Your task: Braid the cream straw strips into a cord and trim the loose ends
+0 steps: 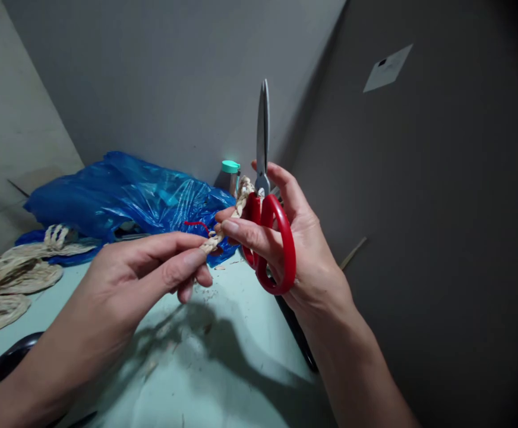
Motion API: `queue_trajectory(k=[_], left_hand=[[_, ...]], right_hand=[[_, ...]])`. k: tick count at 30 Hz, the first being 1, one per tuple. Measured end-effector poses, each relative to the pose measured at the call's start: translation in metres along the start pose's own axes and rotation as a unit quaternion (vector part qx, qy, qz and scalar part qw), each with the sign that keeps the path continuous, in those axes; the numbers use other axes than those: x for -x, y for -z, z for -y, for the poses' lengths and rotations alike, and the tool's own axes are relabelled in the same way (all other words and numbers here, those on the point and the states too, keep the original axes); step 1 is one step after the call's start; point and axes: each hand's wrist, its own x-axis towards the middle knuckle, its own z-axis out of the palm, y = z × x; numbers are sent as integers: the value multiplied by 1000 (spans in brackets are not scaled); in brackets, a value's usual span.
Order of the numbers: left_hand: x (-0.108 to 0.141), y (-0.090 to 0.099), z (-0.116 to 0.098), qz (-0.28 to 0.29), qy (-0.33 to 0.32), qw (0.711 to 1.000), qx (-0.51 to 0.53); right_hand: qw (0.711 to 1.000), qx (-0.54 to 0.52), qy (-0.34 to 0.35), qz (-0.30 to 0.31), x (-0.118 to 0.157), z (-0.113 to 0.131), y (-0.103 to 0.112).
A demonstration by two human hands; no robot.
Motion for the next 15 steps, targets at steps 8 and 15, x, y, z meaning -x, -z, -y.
queue_trajectory(k=[8, 15], left_hand=[[-8, 1, -5, 40, 43, 998, 13], [-3, -7, -4, -31, 5, 999, 10]], right_hand=[[998, -47, -20, 23, -1, -2, 3], [1000, -19, -17, -17, -1, 0, -1]])
